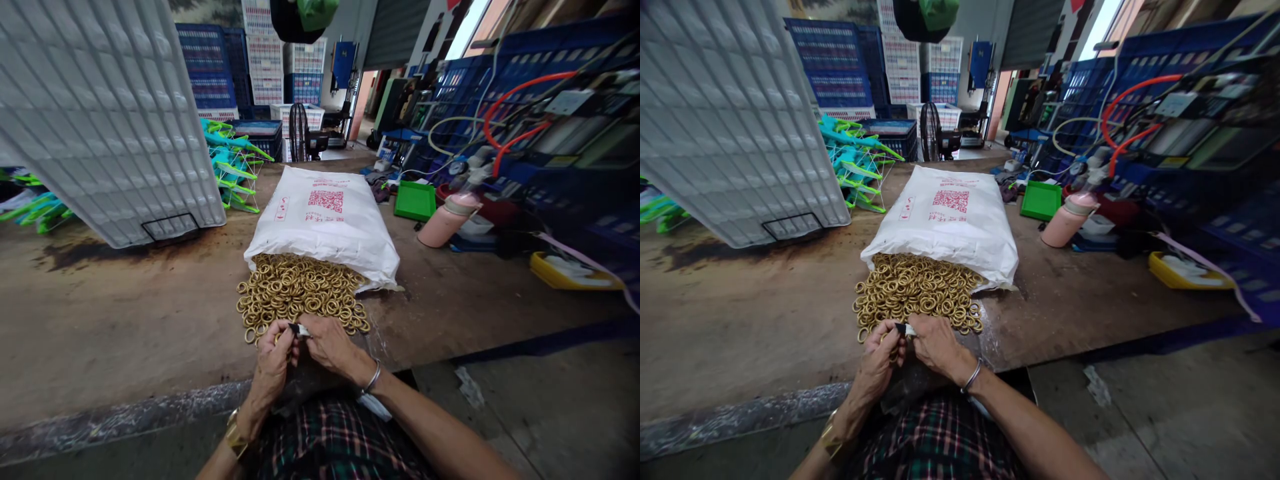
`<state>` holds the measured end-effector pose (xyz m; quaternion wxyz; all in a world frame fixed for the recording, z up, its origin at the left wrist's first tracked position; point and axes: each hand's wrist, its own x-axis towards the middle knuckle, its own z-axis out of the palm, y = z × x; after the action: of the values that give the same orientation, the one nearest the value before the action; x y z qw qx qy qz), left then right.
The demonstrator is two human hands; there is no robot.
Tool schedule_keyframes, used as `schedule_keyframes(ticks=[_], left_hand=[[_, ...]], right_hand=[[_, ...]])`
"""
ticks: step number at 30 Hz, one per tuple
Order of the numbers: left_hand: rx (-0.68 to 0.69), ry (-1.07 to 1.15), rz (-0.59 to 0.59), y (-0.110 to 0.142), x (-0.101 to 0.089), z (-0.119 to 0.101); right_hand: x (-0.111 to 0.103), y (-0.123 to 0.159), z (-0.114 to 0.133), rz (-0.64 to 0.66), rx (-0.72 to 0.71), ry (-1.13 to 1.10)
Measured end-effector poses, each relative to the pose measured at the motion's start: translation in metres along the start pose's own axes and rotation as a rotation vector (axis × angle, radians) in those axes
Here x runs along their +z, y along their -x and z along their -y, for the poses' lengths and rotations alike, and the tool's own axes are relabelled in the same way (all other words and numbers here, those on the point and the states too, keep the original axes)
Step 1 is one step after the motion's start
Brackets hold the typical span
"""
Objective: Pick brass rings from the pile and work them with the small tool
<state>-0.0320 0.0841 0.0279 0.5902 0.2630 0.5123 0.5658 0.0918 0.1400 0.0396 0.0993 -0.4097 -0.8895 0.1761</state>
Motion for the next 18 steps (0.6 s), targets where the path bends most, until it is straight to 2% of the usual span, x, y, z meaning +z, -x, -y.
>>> schedule_keyframes(ticks=[8, 12, 15, 18], left_hand=[[0.039, -0.075, -0.010, -0.002, -0.002, 0.004], [0.014, -0.086, 0.078, 0.008, 0.002, 0.001], [-0.043, 0.018, 0.179, 0.014, 0.007, -0.002], [-0.112, 0.174, 0.195, 0.013, 0.010, -0.003]], right_hand=[[0.001, 0.000, -0.001, 0.021, 0.028, 0.041], [-0.002, -0.006, -0.013, 0.003, 0.114, 0.083], [-0.010, -0.011, -0.027, -0.040, 0.200, 0.131], [-0.017, -0.013, -0.034, -0.115, 0.219, 0.146]])
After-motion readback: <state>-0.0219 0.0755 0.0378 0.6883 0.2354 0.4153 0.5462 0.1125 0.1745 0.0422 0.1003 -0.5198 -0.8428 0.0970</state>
